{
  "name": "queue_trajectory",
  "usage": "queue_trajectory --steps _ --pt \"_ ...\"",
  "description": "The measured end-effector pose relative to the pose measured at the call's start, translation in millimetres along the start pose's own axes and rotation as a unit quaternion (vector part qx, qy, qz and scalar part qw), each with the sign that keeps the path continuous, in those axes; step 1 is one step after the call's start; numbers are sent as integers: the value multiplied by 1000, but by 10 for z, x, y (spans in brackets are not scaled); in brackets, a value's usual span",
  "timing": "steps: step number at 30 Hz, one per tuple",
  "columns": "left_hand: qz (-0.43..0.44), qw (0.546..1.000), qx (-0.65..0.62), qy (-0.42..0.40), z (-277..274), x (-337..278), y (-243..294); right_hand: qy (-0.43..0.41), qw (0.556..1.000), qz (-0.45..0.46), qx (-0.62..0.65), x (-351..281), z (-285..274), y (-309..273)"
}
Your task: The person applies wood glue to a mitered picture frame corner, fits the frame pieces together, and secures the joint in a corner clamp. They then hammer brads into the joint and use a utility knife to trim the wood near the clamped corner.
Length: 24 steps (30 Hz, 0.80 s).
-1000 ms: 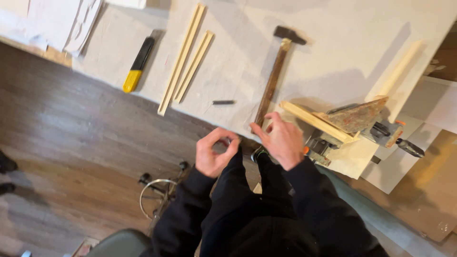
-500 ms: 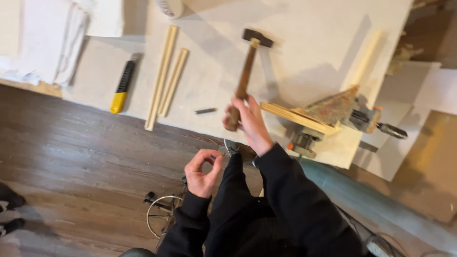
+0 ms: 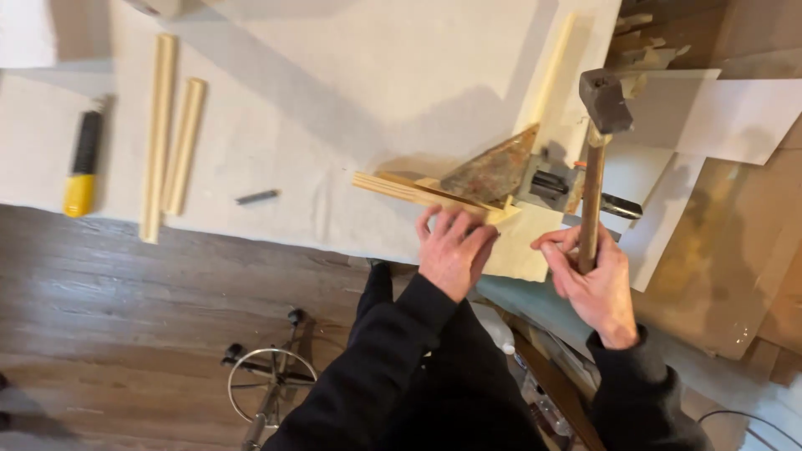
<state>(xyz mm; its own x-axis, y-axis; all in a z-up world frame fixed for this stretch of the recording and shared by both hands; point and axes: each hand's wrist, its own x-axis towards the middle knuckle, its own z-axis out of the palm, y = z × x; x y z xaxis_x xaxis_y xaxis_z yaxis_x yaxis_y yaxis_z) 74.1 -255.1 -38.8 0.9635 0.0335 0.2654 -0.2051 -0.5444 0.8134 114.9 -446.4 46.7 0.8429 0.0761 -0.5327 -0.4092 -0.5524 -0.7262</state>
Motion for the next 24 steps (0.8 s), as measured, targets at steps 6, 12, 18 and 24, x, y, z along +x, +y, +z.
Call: queue_trajectory --steps 6,12,18,24 --pt "-10 991 131 12 520 79 8 42 997 -58 37 499 -39 646" --pt "-24 973 223 50 666 88 -11 16 992 -87 95 848 18 666" --pt "-91 971 204 87 571 -135 92 17 996 -83 3 864 2 724" --pt "-103 975 182 80 585 -319 138 66 975 -194 -83 911 162 786"
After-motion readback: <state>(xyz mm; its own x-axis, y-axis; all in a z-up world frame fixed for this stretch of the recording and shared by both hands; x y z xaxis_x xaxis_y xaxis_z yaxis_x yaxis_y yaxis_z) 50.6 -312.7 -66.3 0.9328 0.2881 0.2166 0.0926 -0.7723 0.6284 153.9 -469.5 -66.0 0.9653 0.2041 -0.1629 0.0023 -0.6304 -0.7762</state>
